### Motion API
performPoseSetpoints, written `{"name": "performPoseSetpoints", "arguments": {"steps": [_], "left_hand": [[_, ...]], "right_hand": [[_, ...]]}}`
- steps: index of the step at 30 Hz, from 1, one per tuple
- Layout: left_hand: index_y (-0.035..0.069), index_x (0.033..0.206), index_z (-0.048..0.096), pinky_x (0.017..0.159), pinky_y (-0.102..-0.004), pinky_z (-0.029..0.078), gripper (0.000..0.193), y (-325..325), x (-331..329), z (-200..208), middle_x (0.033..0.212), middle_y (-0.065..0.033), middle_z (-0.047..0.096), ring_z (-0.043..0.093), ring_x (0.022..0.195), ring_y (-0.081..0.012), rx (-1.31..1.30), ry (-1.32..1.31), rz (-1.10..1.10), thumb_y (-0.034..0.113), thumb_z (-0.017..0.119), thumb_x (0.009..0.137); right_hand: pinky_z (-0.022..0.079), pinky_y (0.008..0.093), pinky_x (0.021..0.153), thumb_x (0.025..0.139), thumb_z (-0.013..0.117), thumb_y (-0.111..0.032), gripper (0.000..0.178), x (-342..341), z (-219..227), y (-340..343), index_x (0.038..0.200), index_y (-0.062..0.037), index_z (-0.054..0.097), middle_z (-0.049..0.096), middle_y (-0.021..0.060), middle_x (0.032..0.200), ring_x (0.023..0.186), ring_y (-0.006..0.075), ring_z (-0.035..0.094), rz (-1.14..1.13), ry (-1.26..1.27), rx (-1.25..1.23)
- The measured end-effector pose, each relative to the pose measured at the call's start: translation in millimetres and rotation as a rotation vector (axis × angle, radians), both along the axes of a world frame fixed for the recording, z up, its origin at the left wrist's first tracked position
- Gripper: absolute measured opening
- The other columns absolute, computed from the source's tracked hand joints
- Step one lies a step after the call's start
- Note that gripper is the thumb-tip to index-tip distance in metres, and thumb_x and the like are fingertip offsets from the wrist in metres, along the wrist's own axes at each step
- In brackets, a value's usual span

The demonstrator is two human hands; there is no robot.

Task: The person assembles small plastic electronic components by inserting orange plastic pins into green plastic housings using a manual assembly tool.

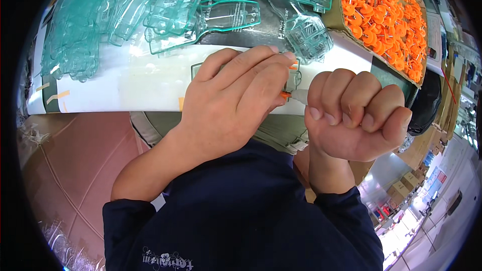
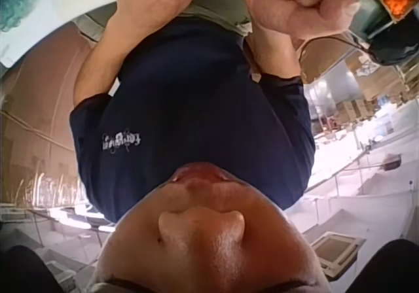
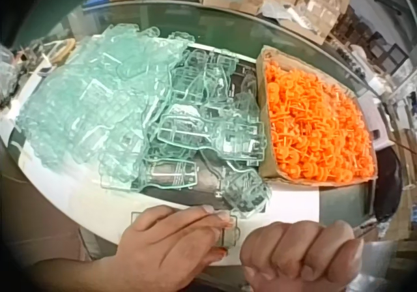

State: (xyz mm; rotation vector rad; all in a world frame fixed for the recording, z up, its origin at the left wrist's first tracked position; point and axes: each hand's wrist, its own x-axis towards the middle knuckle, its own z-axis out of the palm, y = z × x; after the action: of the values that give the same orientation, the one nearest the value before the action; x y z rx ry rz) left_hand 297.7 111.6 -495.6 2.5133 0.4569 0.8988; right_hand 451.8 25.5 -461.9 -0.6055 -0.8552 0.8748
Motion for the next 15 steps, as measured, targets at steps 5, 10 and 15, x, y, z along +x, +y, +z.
{"name": "performPoseSetpoints", "arguments": {"steps": [5, 10, 15], "left_hand": [[0.003, 0.117, 0.061, 0.095, -0.0343, 0.045, 0.034, 2, 3, -5, 0.124, -0.0026, 0.069, 0.065, 0.114, -0.0211, 0.012, -0.024, -0.004, 0.017, 0.07, 0.087], [0.002, 0.12, 0.06, 0.093, -0.033, 0.045, 0.036, 4, 0, 12, 0.123, -0.0049, 0.067, 0.064, 0.114, -0.0209, 0.008, 0.039, -0.039, 0.014, 0.067, 0.087], [0.001, 0.126, 0.057, 0.094, -0.0346, 0.045, 0.042, 11, -4, 25, 0.126, -0.009, 0.065, 0.062, 0.117, -0.0249, 0.041, 0.185, -0.106, 0.01, 0.067, 0.087]], "right_hand": [[0.039, 0.0321, 0.052, 0.109, 0.032, -0.036, 0.039, -8, 1, 3, 0.076, -0.0171, 0.04, 0.043, 0.0016, 0.066, 0.056, 0.0161, 0.039, -0.047, -0.102, -0.023], [0.036, 0.0313, 0.048, 0.109, 0.034, -0.035, 0.039, -7, 6, 6, 0.075, -0.017, 0.04, 0.041, 0.0016, 0.062, 0.051, 0.0154, 0.037, -0.069, -0.094, -0.045], [0.032, 0.0296, 0.041, 0.108, 0.037, -0.034, 0.04, 14, 2, -1, 0.073, -0.0162, 0.041, 0.04, 0.0016, 0.058, 0.045, 0.0122, 0.033, -0.153, 0.453, -0.006]]}}
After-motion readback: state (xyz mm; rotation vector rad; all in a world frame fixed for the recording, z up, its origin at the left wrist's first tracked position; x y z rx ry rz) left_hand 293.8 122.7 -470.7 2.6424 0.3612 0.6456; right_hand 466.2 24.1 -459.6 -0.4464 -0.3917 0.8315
